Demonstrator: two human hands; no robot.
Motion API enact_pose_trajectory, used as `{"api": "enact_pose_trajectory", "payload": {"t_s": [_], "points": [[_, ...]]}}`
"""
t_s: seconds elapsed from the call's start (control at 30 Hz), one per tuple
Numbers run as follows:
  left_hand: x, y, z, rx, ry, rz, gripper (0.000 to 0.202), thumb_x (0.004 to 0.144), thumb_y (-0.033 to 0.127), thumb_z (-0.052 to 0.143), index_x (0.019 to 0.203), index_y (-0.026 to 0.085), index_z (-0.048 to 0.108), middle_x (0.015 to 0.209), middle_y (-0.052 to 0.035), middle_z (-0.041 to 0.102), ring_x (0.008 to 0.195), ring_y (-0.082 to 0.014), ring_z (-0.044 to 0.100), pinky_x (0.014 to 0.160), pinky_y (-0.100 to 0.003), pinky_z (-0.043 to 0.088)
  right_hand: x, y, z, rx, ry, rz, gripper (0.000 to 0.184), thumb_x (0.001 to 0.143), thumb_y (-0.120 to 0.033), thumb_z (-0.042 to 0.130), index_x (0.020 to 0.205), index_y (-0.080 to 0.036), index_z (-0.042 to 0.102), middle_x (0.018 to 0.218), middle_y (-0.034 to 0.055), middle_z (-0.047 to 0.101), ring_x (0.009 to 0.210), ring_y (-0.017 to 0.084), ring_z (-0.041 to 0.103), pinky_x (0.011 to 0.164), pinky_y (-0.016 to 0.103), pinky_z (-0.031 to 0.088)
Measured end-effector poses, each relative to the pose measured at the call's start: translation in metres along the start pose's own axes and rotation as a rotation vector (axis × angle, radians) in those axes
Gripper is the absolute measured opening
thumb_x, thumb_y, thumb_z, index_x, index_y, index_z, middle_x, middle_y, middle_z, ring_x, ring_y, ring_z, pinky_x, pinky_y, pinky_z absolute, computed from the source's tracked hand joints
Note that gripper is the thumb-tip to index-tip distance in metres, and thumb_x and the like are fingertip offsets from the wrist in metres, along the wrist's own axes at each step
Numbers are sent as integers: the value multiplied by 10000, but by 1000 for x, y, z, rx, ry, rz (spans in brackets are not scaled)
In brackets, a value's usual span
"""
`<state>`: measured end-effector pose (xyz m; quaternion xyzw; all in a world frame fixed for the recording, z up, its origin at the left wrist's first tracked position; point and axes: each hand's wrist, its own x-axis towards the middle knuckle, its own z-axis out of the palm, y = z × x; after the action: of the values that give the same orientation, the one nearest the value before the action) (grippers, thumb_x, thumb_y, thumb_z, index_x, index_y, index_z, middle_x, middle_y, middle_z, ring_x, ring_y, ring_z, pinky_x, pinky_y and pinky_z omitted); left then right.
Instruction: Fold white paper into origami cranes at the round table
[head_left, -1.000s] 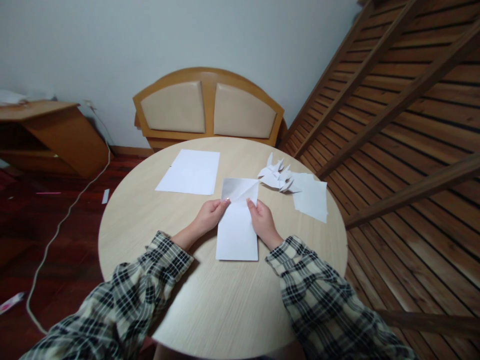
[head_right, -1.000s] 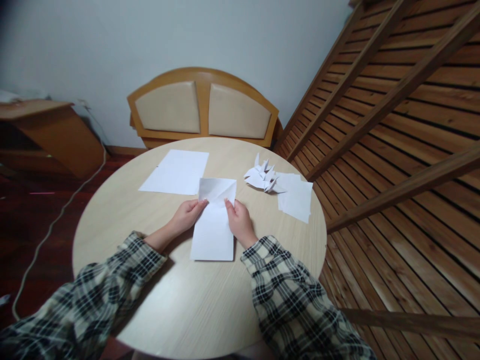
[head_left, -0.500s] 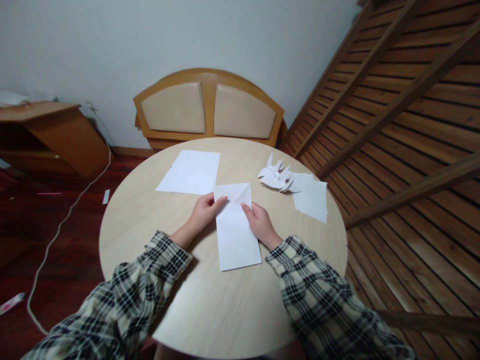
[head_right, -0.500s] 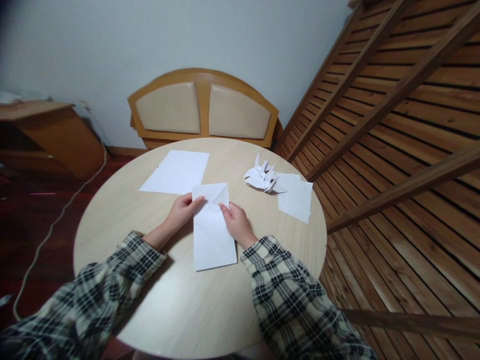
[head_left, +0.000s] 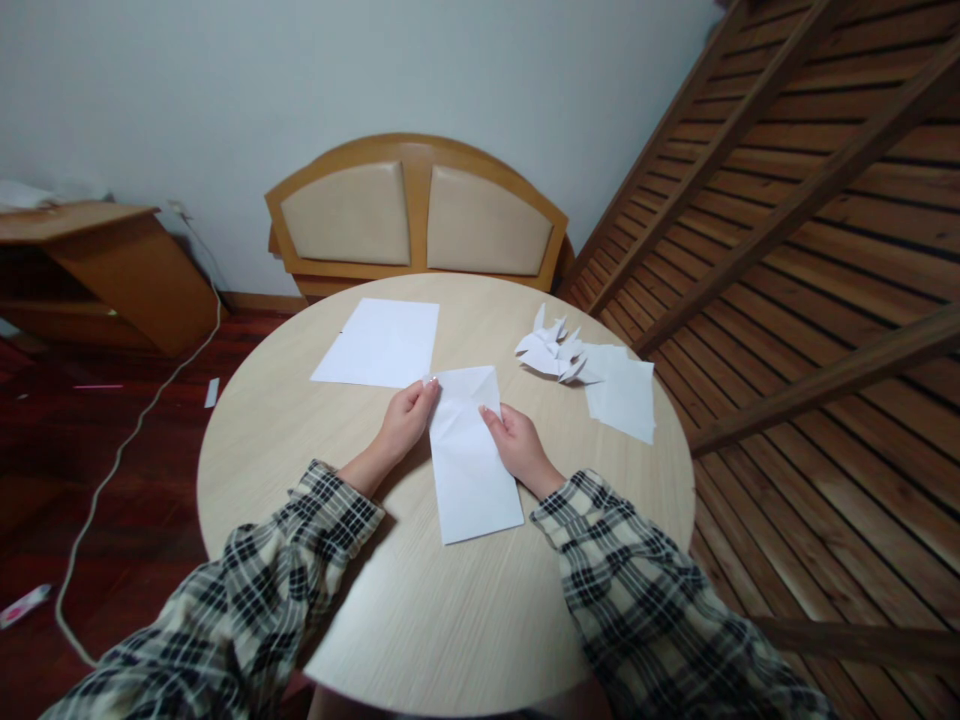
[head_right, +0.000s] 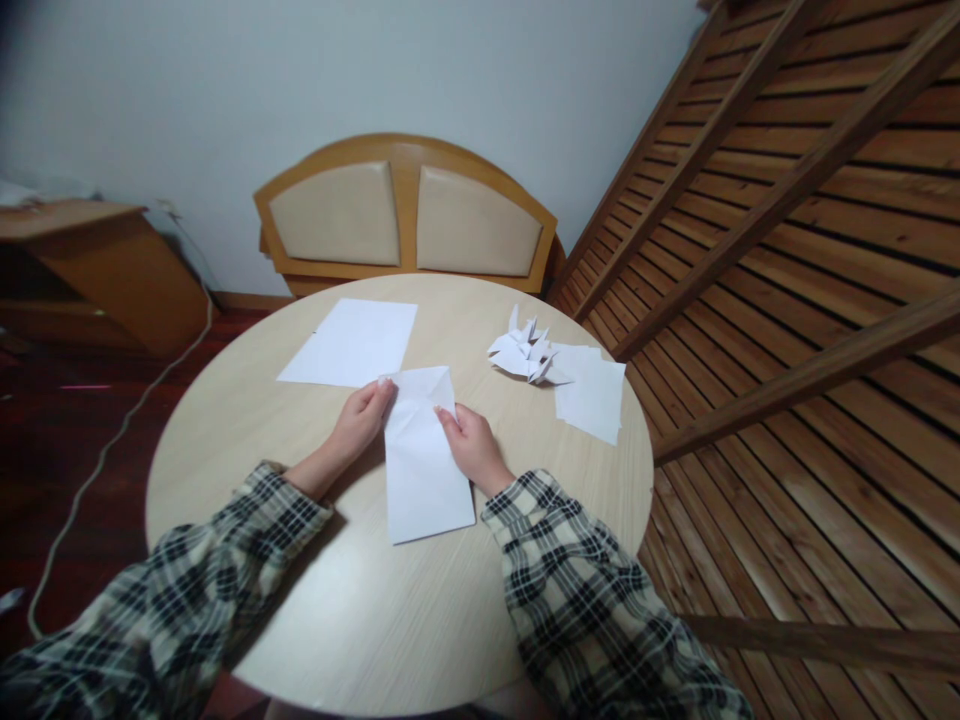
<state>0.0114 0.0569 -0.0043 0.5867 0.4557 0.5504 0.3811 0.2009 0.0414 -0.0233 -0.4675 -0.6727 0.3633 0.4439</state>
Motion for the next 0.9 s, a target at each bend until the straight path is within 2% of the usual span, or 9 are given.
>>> {"api": "enact_pose_trajectory", "payload": {"t_s": [0.17, 0.37, 0.53, 0.67, 0.83, 0.9], "points": [[-1, 0, -1, 59, 84, 36, 434, 876, 544, 515, 621, 199, 447, 584, 36, 394, 548, -117, 347, 492, -245, 299, 0, -1, 1, -11, -14, 2, 420, 904, -559, 458, 673, -208, 458, 631, -17, 480, 599, 138, 423, 564, 268, 350], [-2, -1, -1, -29, 66, -2, 408, 891, 510, 510, 637, 194, 460, 593, 33, 411, 542, -114, 364, 484, -244, 299, 0, -4, 1, 31, -29, 20, 414, 897, -562, 459, 694, -202, 478, 653, -12, 492, 615, 142, 438, 572, 271, 352], [-1, -5, -1, -71, 96, 8, 384, 872, 464, 564, 622, 194, 454, 589, 43, 388, 540, -108, 355, 485, -237, 297, 0, -4, 1, 33, -40, 25, 418, 893, -563, 465, 681, -203, 462, 643, -15, 475, 605, 138, 430, 559, 268, 343], [-2, -6, 1, -134, 99, -37, 370, 864, 496, 576, 670, 189, 502, 618, 30, 458, 554, -113, 402, 489, -237, 321, 0, -2, 1, 36, -38, 29, 419, 895, -566, 467, 692, -200, 475, 642, -12, 482, 600, 138, 429, 545, 265, 347], [5, -5, -3, -136, 115, -45, 435, 902, 531, 516, 621, 198, 504, 529, 29, 445, 498, -114, 402, 489, -254, 336, 0, 0, 0, 27, -21, 27, 425, 897, -578, 471, 696, -203, 476, 635, -15, 478, 590, 139, 424, 544, 266, 357], [8, -5, -5, -158, 111, -89, 464, 920, 564, 454, 634, 204, 522, 505, 20, 458, 479, -121, 413, 487, -263, 345, 1, 1, -1, 35, -9, 24, 428, 900, -581, 467, 700, -204, 481, 642, -11, 489, 601, 144, 439, 548, 266, 364]]}}
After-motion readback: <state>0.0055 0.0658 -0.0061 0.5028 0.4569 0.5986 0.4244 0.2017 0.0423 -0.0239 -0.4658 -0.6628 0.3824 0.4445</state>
